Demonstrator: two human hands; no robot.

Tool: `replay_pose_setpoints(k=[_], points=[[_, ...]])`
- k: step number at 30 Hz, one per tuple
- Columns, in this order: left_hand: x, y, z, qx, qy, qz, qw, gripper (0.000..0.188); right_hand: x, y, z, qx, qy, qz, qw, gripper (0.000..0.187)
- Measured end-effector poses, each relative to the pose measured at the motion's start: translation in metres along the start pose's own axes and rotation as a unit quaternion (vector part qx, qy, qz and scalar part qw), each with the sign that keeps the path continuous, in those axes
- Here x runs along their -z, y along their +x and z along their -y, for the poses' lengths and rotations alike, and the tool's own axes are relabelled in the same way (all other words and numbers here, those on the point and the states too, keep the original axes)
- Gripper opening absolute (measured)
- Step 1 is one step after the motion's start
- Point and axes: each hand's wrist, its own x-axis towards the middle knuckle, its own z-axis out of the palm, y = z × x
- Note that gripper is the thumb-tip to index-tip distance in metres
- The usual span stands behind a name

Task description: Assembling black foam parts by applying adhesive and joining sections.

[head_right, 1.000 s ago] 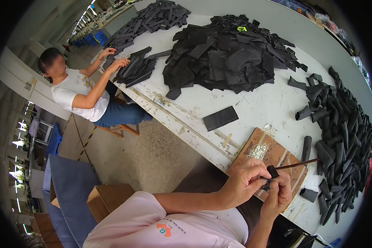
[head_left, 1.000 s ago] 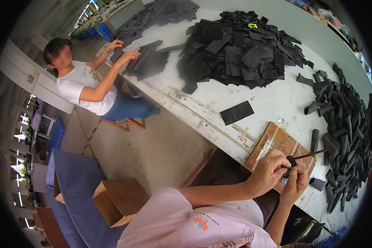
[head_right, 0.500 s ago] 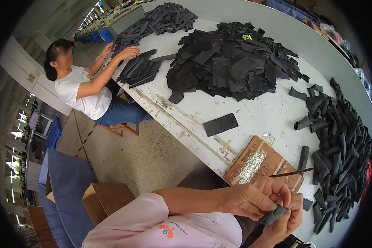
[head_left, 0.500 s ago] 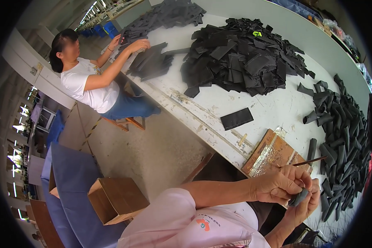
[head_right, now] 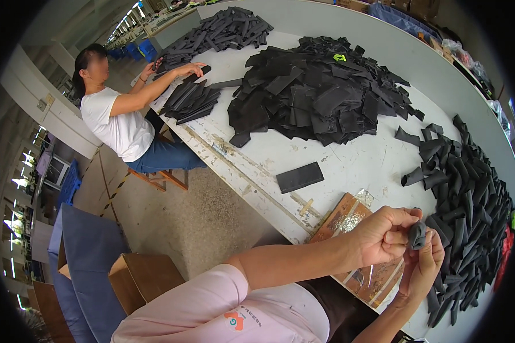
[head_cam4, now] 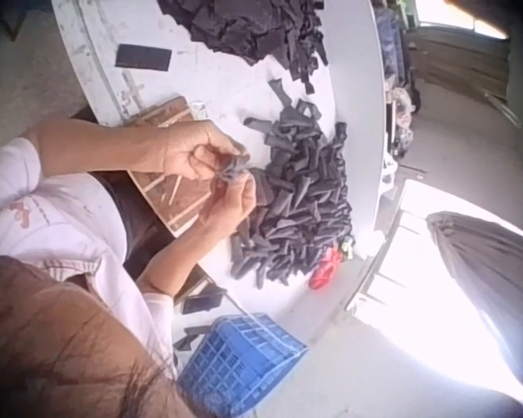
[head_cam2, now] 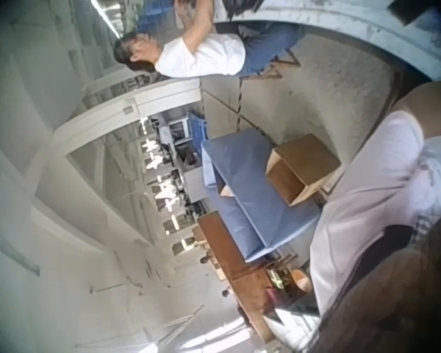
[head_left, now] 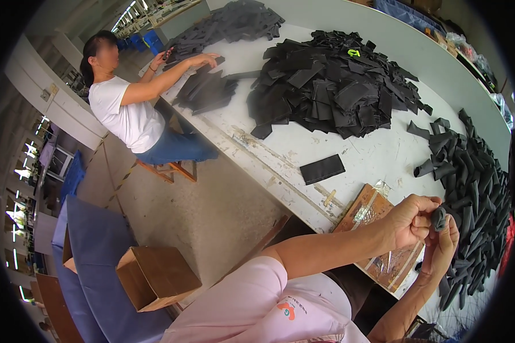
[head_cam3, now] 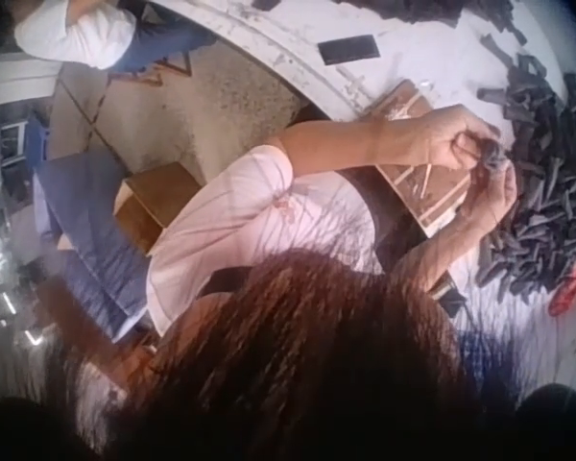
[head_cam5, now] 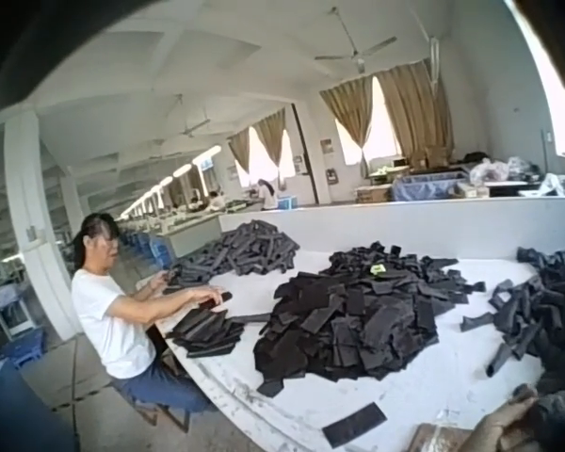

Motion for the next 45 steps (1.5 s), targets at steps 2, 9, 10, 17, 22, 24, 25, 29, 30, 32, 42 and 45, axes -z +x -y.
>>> replay_pose_setpoints(k=[2,9,10,17,22,24,25,29,30,32,42,45], points=[[0.004,0.0,-0.002,0.008,0.002,-0.014,1.0,0.01,0.001,0.0,-0.005,-0.013,0.009,0.003,1.0,0.016],[0.026,-0.008,-0.004,-0.008,0.069,-0.06,0.996,0.013,0.017,-0.007,-0.039,-0.055,0.079,0.024,0.995,0.023],[0.03,-0.01,-0.003,-0.008,0.085,-0.075,0.993,0.013,0.017,-0.009,-0.041,-0.061,0.098,0.017,0.993,0.024],[0.011,-0.018,0.001,-0.068,0.193,0.041,0.978,0.022,0.037,0.003,-0.039,-0.02,0.051,0.085,0.995,0.03],[-0.01,-0.029,0.003,-0.133,0.353,0.077,0.923,0.02,0.035,0.008,-0.026,-0.033,0.032,0.019,0.999,0.032],[0.002,-0.027,0.003,-0.112,0.348,0.051,0.929,0.02,0.047,0.009,-0.042,-0.036,-0.023,0.006,0.999,0.035],[0.011,-0.025,0.003,-0.114,0.347,0.05,0.929,0.02,0.039,0.006,-0.048,-0.036,0.005,-0.01,0.999,0.036],[0.035,-0.022,0.003,-0.095,0.261,-0.02,0.96,0.02,0.037,0.0,-0.06,-0.048,0.076,0.053,0.995,0.039],[0.036,-0.022,0.001,-0.088,0.246,-0.027,0.965,0.02,0.037,0.001,-0.062,-0.048,0.075,0.053,0.995,0.039],[0.04,-0.017,0.001,-0.089,0.219,-0.023,0.971,0.018,0.036,0.003,-0.065,-0.039,0.066,0.039,0.996,0.037],[0.049,-0.018,0.003,-0.041,0.12,-0.023,0.992,0.019,0.032,0.0,-0.061,-0.037,0.069,0.045,0.996,0.036],[0.049,-0.016,0.001,-0.027,0.064,-0.019,0.997,0.016,0.03,-0.002,-0.06,-0.045,0.06,0.046,0.996,0.034]])
